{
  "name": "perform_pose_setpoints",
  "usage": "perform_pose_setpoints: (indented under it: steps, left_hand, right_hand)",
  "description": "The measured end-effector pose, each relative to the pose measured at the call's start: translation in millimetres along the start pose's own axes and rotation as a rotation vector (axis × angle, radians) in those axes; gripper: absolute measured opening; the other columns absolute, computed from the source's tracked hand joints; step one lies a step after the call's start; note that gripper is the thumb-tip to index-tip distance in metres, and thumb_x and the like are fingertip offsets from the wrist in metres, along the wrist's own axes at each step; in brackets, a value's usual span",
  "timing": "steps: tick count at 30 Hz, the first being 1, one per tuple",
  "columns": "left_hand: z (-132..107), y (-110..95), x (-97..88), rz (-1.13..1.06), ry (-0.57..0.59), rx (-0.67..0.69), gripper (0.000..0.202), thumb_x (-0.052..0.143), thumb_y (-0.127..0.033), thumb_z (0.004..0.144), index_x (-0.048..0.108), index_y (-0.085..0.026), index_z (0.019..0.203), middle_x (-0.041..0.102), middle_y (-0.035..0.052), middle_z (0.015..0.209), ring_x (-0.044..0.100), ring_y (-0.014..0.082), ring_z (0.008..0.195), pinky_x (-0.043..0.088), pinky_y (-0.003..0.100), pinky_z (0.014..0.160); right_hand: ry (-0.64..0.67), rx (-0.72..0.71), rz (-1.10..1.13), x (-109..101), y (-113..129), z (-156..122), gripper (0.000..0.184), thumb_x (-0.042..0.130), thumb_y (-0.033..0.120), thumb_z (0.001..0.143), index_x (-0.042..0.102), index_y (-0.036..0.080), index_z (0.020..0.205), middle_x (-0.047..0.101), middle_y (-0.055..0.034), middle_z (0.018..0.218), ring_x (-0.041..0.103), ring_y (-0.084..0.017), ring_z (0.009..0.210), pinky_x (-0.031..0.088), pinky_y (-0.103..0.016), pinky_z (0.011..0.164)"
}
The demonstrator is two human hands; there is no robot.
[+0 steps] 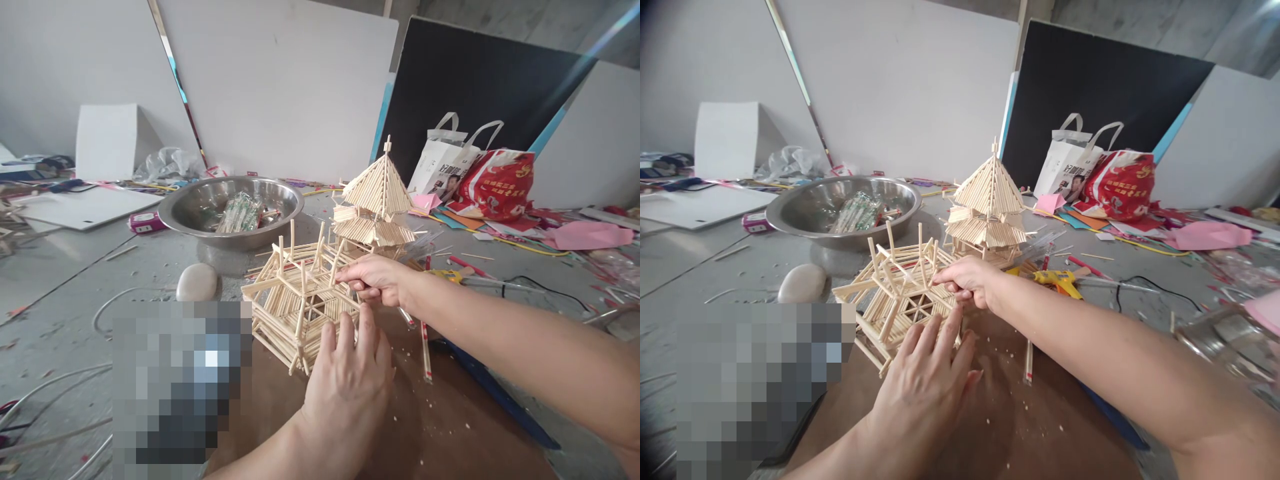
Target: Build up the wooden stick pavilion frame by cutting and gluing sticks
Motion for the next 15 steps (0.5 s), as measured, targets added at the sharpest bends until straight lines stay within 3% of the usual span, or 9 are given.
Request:
perform_pose_setpoints:
  steps: [15]
  left_hand:
    - [-0.5,-0.4,0.2,0.003,0.003,0.011,0.024,0.047,-0.027,0.078,0.059,-0.017,0.095,0.047,0.0139,0.121,0.05,0.0292,0.098,0.044,0.044,0.076]
  right_hand:
    - [0.007,-0.003,-0.015,0.5,0.9,-0.5,0.018,0.048,0.01,0.079,0.048,0.012,0.062,0.035,0.01,0.035,0.018,0.002,0.024,0.01,-0.011,0.026]
Point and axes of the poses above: each hand's wrist, its own z-axis towards the middle knuckle, its own x-axis out of the palm, y = z × x, the point moved 5 cm from there along z, towards the middle knuckle
